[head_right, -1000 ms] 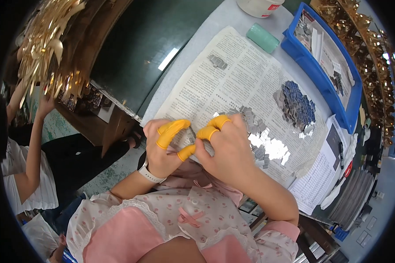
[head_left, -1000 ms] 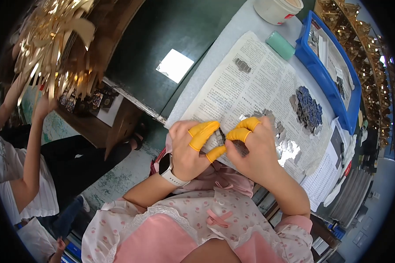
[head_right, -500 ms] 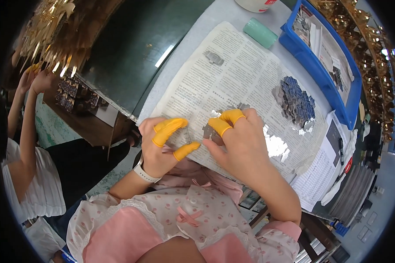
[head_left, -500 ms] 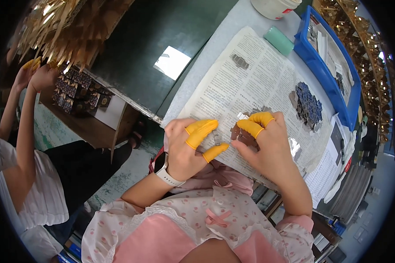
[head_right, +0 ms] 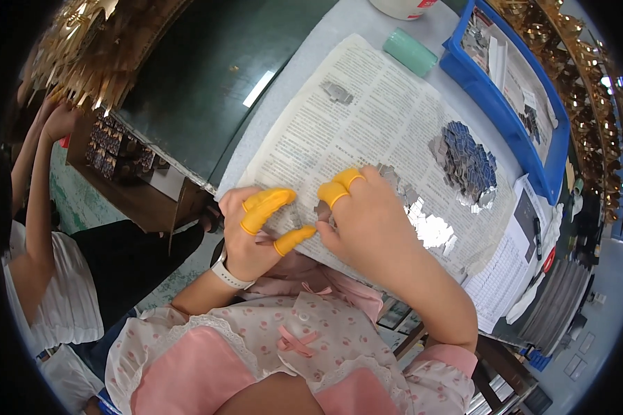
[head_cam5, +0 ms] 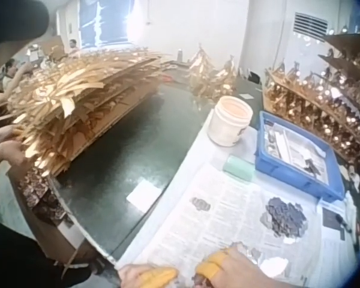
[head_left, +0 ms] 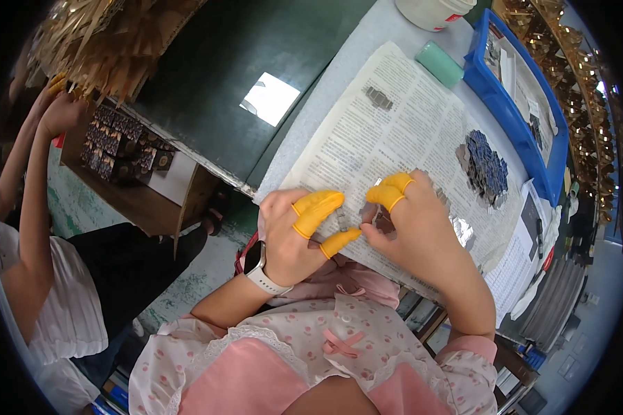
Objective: The person inspects small metal components by hand, then stacks them on a workbench.
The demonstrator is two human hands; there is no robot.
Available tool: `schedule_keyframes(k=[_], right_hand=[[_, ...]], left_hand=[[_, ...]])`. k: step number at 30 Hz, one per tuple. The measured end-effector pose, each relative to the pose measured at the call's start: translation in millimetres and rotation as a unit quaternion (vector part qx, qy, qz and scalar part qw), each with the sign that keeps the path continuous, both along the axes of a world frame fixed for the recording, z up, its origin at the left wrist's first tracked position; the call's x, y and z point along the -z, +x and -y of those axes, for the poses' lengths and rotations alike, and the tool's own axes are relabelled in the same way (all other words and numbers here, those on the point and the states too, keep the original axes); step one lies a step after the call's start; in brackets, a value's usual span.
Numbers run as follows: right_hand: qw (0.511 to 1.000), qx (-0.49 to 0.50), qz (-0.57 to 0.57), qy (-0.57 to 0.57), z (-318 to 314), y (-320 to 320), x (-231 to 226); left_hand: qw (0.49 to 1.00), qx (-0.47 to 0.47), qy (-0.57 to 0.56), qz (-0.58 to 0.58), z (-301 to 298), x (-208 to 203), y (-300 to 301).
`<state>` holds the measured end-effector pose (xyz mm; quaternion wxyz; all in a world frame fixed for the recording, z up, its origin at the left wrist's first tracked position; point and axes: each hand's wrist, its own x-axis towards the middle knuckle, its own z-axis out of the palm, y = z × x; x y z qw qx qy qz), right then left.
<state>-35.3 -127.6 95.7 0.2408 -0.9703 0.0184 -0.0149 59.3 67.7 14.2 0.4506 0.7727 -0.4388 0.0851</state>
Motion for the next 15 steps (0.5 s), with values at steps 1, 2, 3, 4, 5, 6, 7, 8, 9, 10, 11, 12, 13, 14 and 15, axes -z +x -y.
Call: schedule_keyframes(k=[1,2,3,4,5,6,7,8,9,10,11,12,13,14,15], right_hand=[[1.0,-0.001,0.0,0.0,-1,1,-1],[1.0,-0.001,0.019,0.005,-1,2,-3],[0.999,0.0,0.039,0.008,-1,3,-4],[0.999,-0.002,0.038,0.008,0,3,-4],[0.997,0.019,0.024,0.074,2,1,-4],[0.989,0.04,0.009,0.14,4,1,-5],[0.989,0.037,0.009,0.14,6,2,-6],[0.987,0.025,0.017,0.158,8,4,-7],[0.984,0.014,0.024,0.176,10,6,-9],[0.984,0.012,0.024,0.176,13,7,-5],[0.984,-0.016,0.047,0.172,17,7,3],[0.982,-0.045,0.069,0.168,19,8,7],[0.982,-0.048,0.068,0.167,21,8,7],[0.983,-0.027,0.032,0.181,22,7,7],[0.981,-0.006,-0.005,0.196,23,7,7]], left_hand=[[1.0,0.004,-0.004,-0.002,0,1,0],[1.0,0.003,-0.004,-0.002,-1,1,0],[1.0,0.004,-0.007,-0.004,-2,1,1],[1.0,0.004,-0.009,-0.006,-2,2,1],[1.0,0.003,-0.009,-0.006,-2,3,1],[1.0,0.005,-0.01,-0.003,-2,4,1],[1.0,0.006,-0.01,0.0,-3,4,1],[1.0,0.004,-0.01,0.0,-3,4,1],[1.0,0.006,-0.008,-0.003,-3,3,1],[1.0,0.008,-0.007,-0.005,-3,3,2],[1.0,0.006,-0.007,-0.005,-3,3,2],[1.0,0.007,-0.011,-0.005,-3,4,2],[1.0,0.008,-0.016,-0.005,-3,4,2],[1.0,0.005,-0.016,-0.005,-3,4,2],[1.0,0.003,-0.022,-0.012,-2,4,1]])
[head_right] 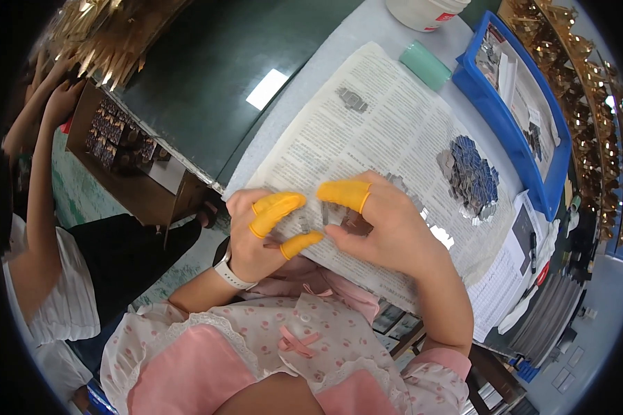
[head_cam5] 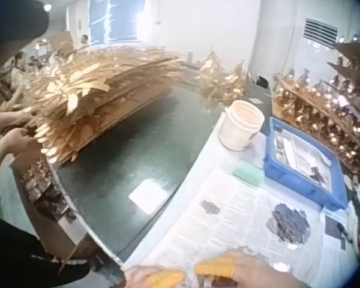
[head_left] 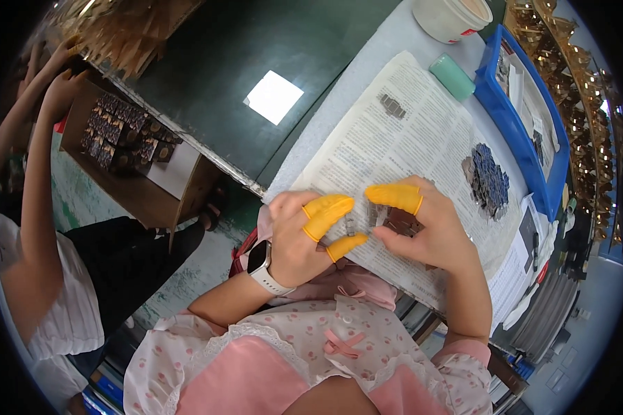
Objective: The person inspects small metal components by hand, then stacks them on a workbench.
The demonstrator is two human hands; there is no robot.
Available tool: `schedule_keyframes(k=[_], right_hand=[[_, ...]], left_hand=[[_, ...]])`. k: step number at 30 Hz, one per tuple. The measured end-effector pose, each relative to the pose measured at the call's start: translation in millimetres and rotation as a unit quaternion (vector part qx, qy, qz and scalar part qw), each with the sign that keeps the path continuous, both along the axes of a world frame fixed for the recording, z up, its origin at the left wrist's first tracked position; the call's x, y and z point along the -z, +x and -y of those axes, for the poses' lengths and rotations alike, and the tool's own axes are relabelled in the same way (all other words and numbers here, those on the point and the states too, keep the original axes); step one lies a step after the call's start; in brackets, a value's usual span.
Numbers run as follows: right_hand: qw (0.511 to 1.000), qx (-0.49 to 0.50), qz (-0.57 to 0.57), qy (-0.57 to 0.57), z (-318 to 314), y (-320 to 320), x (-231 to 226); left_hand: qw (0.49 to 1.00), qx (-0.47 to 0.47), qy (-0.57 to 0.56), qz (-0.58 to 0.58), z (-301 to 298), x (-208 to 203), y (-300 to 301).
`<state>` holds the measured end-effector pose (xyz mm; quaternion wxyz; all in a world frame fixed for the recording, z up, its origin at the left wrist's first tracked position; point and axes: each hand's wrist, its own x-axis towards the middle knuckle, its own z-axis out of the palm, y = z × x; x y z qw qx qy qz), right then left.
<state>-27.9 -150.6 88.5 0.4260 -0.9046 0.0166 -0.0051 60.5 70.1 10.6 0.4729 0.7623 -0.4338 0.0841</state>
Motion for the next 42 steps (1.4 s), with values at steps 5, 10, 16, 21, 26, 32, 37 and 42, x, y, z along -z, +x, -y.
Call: schedule_keyframes(k=[5,10,16,21,26,32,37,42], right_hand=[[0.997,-0.063,0.034,-0.032,5,7,5],[0.994,-0.106,0.029,-0.028,3,9,4],[0.995,-0.099,-0.01,-0.025,-5,7,-3],[0.987,-0.038,-0.158,-0.001,-16,2,-24],[0.991,-0.028,-0.121,-0.052,-13,-8,-30],[0.96,0.024,0.067,-0.272,5,-23,-20],[0.94,0.056,0.038,-0.333,-2,-25,-7],[0.943,0.077,0.067,-0.317,-6,-20,9]], left_hand=[[1.0,-0.002,0.001,-0.018,0,2,-2],[1.0,-0.006,0.014,-0.023,-1,2,-3],[1.0,-0.004,0.012,-0.018,-1,1,-2],[1.0,0.0,0.018,-0.023,-2,1,-2],[1.0,0.011,0.016,-0.003,-1,-2,1],[1.0,0.003,0.027,-0.004,2,-5,0],[1.0,0.0,0.025,0.002,2,-3,-1],[1.0,0.0,0.019,-0.001,4,-5,-1]])
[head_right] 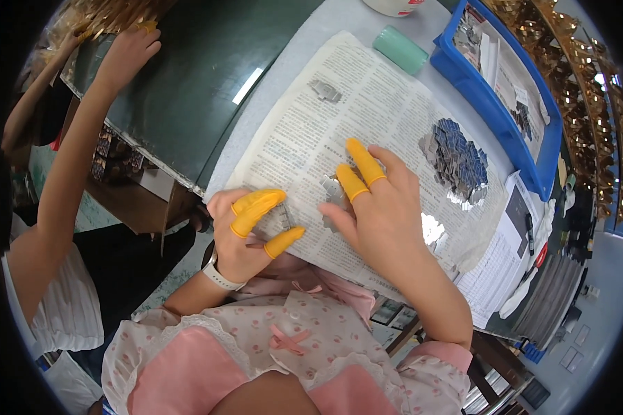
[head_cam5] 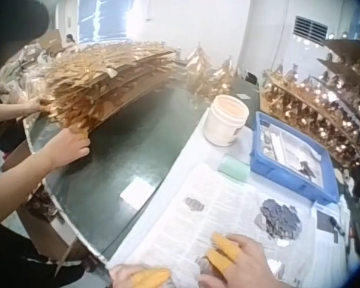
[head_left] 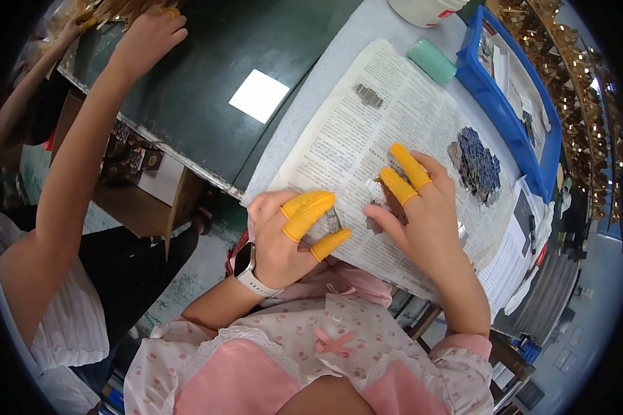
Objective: The person inspects small metal components by hand, then stacks them on a workbench.
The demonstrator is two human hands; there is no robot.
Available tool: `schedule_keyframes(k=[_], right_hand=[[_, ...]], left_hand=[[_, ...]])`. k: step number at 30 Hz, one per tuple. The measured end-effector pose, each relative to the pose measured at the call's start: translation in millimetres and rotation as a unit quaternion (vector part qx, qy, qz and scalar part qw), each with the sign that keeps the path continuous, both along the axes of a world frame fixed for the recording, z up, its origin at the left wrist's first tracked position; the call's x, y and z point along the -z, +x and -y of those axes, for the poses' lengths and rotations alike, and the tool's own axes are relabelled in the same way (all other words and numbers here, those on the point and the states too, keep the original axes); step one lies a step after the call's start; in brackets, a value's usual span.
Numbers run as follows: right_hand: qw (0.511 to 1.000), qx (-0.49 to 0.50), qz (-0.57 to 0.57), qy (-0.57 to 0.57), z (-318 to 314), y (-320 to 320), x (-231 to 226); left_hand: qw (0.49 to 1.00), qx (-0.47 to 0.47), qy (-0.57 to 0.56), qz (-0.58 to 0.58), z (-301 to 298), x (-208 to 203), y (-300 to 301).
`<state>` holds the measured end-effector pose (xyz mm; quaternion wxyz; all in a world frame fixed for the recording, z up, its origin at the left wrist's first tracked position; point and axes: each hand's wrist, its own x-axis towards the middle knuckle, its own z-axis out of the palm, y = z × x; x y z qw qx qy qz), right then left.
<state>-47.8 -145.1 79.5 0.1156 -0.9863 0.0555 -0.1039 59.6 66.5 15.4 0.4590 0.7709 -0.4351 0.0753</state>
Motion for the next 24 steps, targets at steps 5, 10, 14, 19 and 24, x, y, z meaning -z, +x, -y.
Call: schedule_keyframes(k=[5,10,14,19,24], right_hand=[[0.999,-0.015,0.028,-0.003,1,2,4],[0.997,-0.01,0.044,0.07,1,8,-1],[0.988,-0.008,-0.017,0.151,0,6,-10],[0.978,-0.113,-0.1,0.147,3,16,-29],[0.962,-0.163,-0.171,0.139,-2,29,-34]], left_hand=[[1.0,-0.006,-0.007,-0.005,0,0,0],[1.0,-0.002,-0.004,-0.002,0,1,0],[1.0,0.004,-0.002,0.011,-2,4,1],[1.0,0.01,-0.014,0.007,-2,6,1],[1.0,0.012,-0.008,0.004,-3,4,1]])
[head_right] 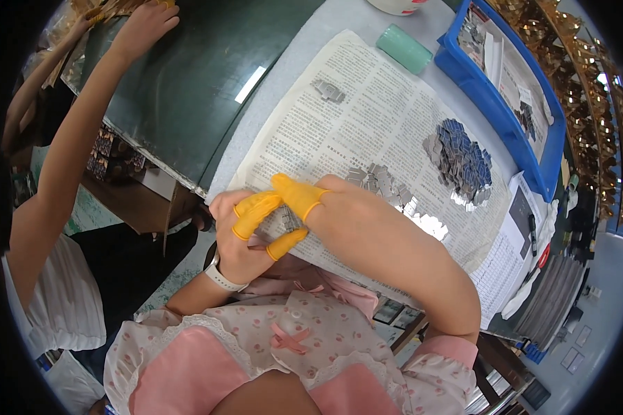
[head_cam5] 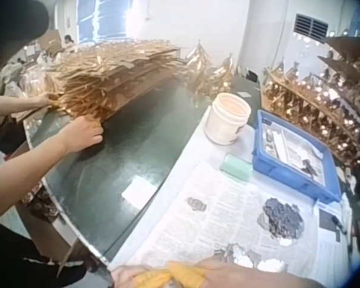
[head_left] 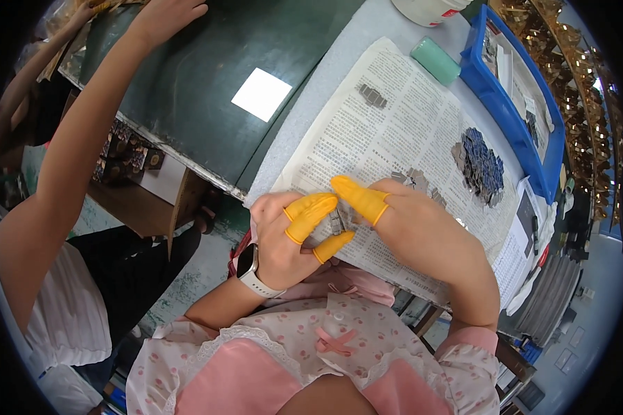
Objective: The person inspects small metal components by hand, then stacks them on a workbench.
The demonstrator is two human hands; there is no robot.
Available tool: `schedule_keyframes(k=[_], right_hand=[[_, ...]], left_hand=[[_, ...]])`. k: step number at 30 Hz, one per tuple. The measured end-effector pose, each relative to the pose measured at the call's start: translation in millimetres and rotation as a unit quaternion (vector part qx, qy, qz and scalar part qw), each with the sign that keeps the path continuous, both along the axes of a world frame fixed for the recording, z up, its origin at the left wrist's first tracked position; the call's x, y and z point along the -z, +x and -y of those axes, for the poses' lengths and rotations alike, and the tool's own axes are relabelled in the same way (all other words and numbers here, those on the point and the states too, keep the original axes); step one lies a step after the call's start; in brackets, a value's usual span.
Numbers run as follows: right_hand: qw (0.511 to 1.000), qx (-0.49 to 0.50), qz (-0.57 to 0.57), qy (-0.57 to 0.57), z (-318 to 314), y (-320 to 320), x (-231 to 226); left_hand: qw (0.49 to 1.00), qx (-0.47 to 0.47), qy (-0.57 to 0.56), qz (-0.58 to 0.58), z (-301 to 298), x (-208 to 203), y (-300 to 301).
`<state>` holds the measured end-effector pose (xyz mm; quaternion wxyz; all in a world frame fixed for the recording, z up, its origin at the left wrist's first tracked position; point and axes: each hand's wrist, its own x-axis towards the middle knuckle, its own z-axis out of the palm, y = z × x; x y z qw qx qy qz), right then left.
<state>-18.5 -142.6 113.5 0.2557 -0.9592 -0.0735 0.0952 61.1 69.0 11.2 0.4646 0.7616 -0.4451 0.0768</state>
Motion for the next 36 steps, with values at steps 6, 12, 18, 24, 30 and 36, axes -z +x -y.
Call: schedule_keyframes(k=[6,12,18,24,30,36], right_hand=[[0.986,0.05,-0.112,0.117,-8,16,-5],[0.972,0.085,-0.126,0.179,-9,18,-4],[0.995,0.075,0.045,0.037,21,-10,-6],[0.992,0.061,0.059,-0.094,10,-33,-3],[0.982,0.067,0.122,-0.127,8,-37,12],[0.972,0.052,0.193,-0.126,7,-40,14]], left_hand=[[1.0,0.0,0.006,0.007,0,1,0],[1.0,-0.002,0.009,0.0,0,2,0],[1.0,-0.008,0.003,-0.014,2,-1,-1],[1.0,-0.004,0.007,-0.007,2,1,0],[1.0,-0.002,0.012,0.008,2,1,-1],[1.0,-0.004,0.006,0.01,3,2,-2]])
